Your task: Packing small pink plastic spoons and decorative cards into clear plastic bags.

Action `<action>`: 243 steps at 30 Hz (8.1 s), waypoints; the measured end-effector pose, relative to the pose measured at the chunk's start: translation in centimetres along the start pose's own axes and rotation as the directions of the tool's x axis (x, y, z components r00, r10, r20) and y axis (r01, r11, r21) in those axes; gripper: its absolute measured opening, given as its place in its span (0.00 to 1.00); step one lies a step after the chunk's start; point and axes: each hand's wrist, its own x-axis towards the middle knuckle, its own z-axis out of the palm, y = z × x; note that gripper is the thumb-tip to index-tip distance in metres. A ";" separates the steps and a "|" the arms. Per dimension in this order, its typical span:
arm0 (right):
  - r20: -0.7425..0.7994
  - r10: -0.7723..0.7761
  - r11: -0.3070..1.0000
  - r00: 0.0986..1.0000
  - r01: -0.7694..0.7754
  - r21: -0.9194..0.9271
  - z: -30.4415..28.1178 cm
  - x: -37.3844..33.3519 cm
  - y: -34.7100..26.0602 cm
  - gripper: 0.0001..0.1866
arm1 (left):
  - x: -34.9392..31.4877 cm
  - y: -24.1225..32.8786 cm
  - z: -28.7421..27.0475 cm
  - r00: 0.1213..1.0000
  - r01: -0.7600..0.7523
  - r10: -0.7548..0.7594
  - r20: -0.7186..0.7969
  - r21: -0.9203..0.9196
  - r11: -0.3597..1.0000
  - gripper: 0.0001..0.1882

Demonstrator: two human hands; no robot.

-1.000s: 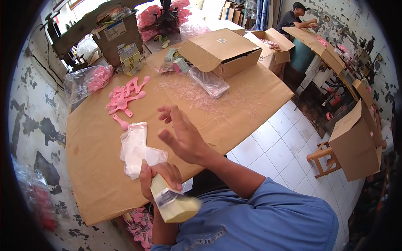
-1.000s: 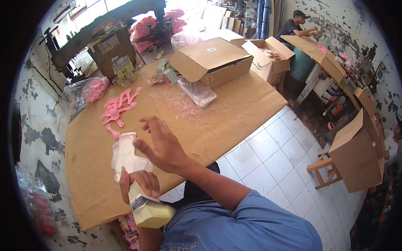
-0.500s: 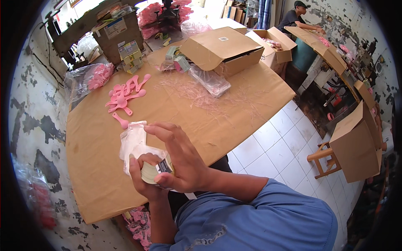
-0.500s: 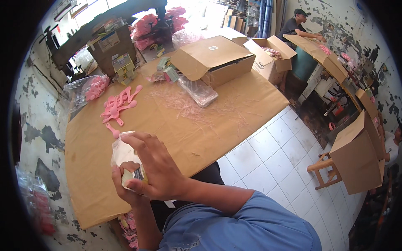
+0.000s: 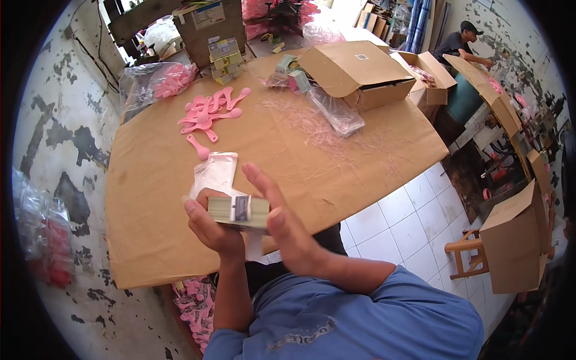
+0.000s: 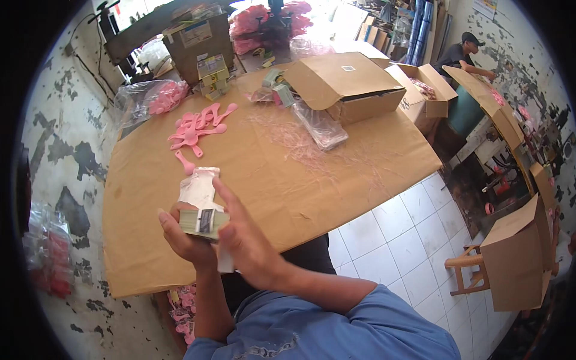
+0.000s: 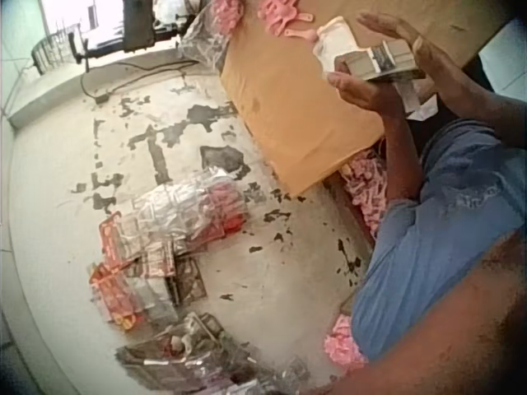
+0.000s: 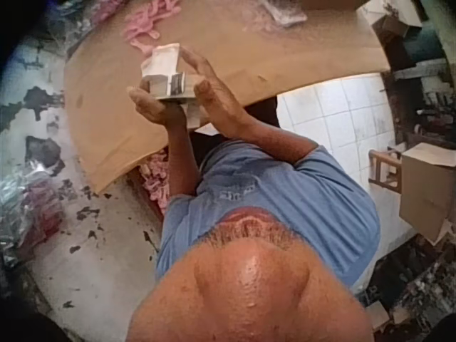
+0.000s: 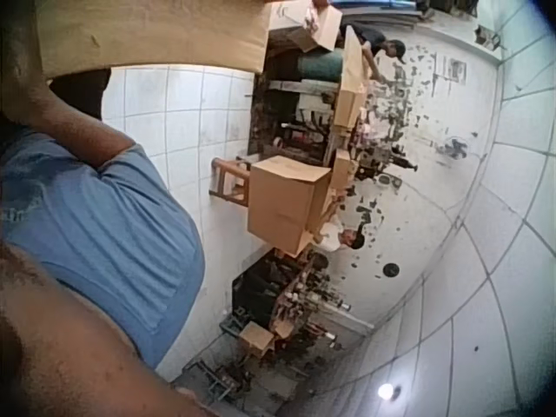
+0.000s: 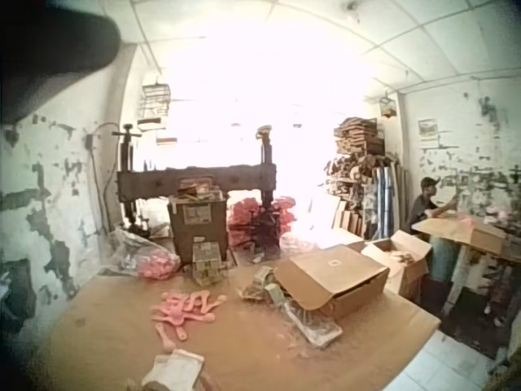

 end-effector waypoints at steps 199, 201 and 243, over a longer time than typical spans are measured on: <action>0.184 -0.052 0.624 0.982 0.176 -0.761 -6.7 8.3 2.1 0.17 | 2.4 -0.4 -7.9 0.676 0.735 -0.654 0.340 -0.241 0.634 0.13; -0.149 -0.048 0.385 0.988 -0.120 -0.915 -8.6 9.2 2.5 0.21 | 2.7 0.1 -7.1 0.670 0.740 -0.709 0.219 -0.278 0.613 0.13; -0.149 0.433 0.901 0.889 -0.427 0.070 -4.2 5.6 3.8 0.12 | 2.5 -2.4 -1.8 0.870 0.489 -0.460 0.176 -0.416 0.766 0.16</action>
